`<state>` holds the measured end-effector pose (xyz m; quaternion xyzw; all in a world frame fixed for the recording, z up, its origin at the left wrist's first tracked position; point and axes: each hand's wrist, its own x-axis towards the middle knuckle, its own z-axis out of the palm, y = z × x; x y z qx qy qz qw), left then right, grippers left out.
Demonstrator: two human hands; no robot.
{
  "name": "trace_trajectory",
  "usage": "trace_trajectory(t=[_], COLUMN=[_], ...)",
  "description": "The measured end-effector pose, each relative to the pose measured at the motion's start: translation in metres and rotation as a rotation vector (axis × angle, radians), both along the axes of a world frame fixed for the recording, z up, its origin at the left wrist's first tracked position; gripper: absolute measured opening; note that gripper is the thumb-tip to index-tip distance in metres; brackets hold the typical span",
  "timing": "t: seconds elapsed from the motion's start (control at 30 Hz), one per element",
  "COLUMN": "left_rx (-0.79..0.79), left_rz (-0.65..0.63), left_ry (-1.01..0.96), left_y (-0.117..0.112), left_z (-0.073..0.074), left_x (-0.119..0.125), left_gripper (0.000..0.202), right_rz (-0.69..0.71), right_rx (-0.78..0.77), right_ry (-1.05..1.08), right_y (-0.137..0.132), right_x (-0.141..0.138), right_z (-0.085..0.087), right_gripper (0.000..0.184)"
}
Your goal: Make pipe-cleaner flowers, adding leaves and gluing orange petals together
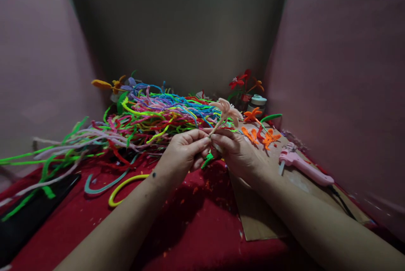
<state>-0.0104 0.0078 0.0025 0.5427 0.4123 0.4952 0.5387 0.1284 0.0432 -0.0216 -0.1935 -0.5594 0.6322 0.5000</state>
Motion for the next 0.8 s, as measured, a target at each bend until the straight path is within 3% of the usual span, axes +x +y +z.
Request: trace_trajectory(t=[0.27,0.4,0.5,0.6,0.7,0.8], left_rx=[0.027,0.21,0.475,0.715,0.872,0.913], left_rz=[-0.069,0.116,0.3,0.459,0.485,0.474], left_ry=[0.005,0.312,0.63,0.915,1.069,1.162], left_y=[-0.001,-0.002,-0.001,0.001,0.001,0.001], left_z=[0.001,0.0,-0.009,-0.019,-0.024,-0.022], left_x=[0.0,0.005,0.007,0.004,0.0,-0.001], left_gripper=[0.02,0.021,0.01,0.011,0.015,0.017], right_rz=[-0.005,-0.136,-0.219,-0.212,-0.2,-0.206], right_rx=[-0.034,-0.025,-0.019,-0.025,-0.016,0.006], right_ry=[0.051,0.016,-0.054,-0.093,-0.086,-0.085], right_y=[0.003,-0.006,-0.009,-0.008,-0.006,-0.005], right_x=[0.001,0.002,0.002,0.0,-0.002,-0.004], right_z=[-0.006,0.006,0.01,0.009,0.006,0.003], right_gripper=[0.017,0.007,0.006,0.013,0.029,0.031])
